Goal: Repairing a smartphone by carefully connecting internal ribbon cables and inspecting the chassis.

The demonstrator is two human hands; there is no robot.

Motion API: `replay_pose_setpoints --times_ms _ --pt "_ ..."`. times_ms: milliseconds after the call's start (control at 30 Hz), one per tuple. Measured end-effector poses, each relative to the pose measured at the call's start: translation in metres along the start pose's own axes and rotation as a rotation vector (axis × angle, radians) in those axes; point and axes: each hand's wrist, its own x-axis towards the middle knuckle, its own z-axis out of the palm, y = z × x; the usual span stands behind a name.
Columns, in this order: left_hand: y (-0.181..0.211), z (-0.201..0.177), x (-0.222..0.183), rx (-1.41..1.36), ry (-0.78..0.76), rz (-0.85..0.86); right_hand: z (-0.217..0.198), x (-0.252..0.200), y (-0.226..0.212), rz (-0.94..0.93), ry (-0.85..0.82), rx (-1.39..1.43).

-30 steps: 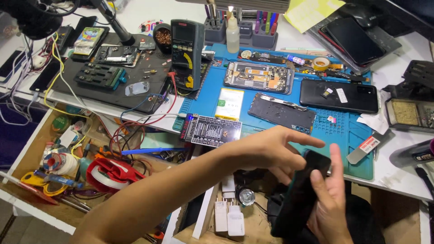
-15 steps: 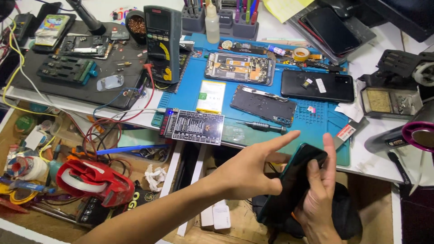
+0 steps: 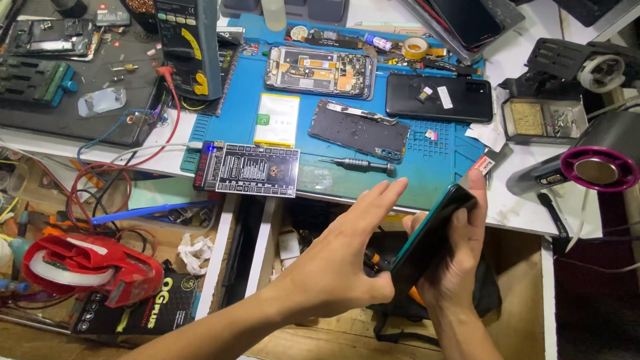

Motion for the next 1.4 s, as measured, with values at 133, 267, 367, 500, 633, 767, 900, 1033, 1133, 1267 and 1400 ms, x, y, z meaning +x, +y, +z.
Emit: replay_pose_setpoints --times_ms 133,267,367,500,633,767,900,1033,1133,1267,1400 --pt "-0.008 0.009 -0.009 0.13 0.112 0.143 0.004 -0.004 -0.001 -0.053 -0.115 -0.026" --pt "-0.005 0.017 -0.014 0.165 0.15 0.131 -0.007 -0.003 0.003 -0.068 -0.173 0.089" --pt "-0.005 0.024 -0.016 0.237 0.206 0.182 -0.012 -0.003 0.002 -0.07 -0.228 0.193" --pt "-0.007 0.028 -0.013 0.178 0.171 0.151 -0.014 -0.001 0.001 -0.06 -0.224 0.2" --pt "-0.02 0.037 -0.019 0.214 0.192 0.146 -0.012 -0.001 0.002 -0.074 -0.175 0.175" --pt "-0.028 0.043 -0.033 0.253 0.262 0.172 -0.018 0.001 0.0 -0.065 -0.206 0.176" --pt "-0.031 0.05 -0.043 0.395 0.407 0.215 -0.02 -0.001 0.001 -0.069 -0.246 0.184" --pt "-0.03 0.054 -0.05 0.411 0.472 0.321 -0.023 0.001 0.001 -0.063 -0.22 0.184" --pt "-0.026 0.049 -0.052 0.328 0.504 0.341 -0.027 0.002 0.002 -0.041 -0.224 0.235" --pt "-0.024 0.039 -0.04 0.148 0.455 0.316 -0.016 0.002 0.001 -0.056 -0.206 0.177" --pt "-0.023 0.037 -0.032 0.071 0.425 0.254 -0.011 -0.001 0.0 -0.065 -0.182 0.124"
